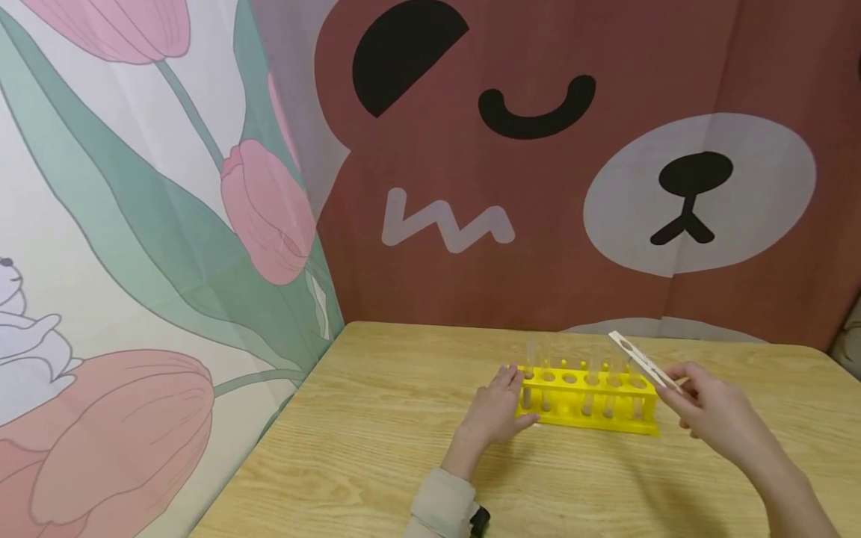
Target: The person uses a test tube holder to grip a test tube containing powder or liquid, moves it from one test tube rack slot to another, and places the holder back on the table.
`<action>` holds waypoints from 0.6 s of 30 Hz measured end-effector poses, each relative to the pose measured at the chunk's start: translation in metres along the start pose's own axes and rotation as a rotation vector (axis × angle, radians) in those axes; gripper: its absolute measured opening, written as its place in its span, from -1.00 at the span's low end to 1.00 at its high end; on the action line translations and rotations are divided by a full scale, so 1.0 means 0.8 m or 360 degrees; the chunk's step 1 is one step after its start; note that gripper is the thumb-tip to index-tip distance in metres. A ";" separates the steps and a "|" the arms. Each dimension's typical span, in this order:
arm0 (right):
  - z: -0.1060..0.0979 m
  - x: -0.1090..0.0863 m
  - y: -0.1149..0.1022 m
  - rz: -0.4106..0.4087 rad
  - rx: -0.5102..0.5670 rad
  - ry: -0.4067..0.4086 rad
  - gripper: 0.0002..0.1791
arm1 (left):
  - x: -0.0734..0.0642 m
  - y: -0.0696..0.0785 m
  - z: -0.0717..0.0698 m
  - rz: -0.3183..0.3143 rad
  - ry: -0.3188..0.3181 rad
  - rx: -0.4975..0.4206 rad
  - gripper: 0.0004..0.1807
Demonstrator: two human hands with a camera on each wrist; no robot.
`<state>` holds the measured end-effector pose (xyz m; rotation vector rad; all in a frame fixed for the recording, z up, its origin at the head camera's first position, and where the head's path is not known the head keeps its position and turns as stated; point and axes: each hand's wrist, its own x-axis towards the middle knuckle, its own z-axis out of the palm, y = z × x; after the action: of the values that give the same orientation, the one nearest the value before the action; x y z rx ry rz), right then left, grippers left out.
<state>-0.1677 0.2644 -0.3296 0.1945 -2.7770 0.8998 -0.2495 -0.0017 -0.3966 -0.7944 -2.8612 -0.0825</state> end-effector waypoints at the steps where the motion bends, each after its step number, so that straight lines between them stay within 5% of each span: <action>1: 0.000 0.000 0.001 -0.0004 0.0002 0.0004 -0.62 | 0.000 0.000 0.000 0.0000 0.0002 -0.0002 -0.20; 10: 0.001 0.000 0.002 -0.0084 -0.0114 0.0111 -0.77 | 0.001 -0.001 0.001 0.0002 0.0010 -0.0027 -0.19; 18: 0.001 0.003 0.004 -0.0062 -0.0130 0.0061 -0.78 | 0.000 0.000 -0.002 -0.0029 -0.0025 -0.0059 -0.19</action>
<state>-0.1709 0.2664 -0.3314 0.2145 -2.7586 0.7710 -0.2491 -0.0019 -0.3953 -0.7791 -2.8898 -0.1327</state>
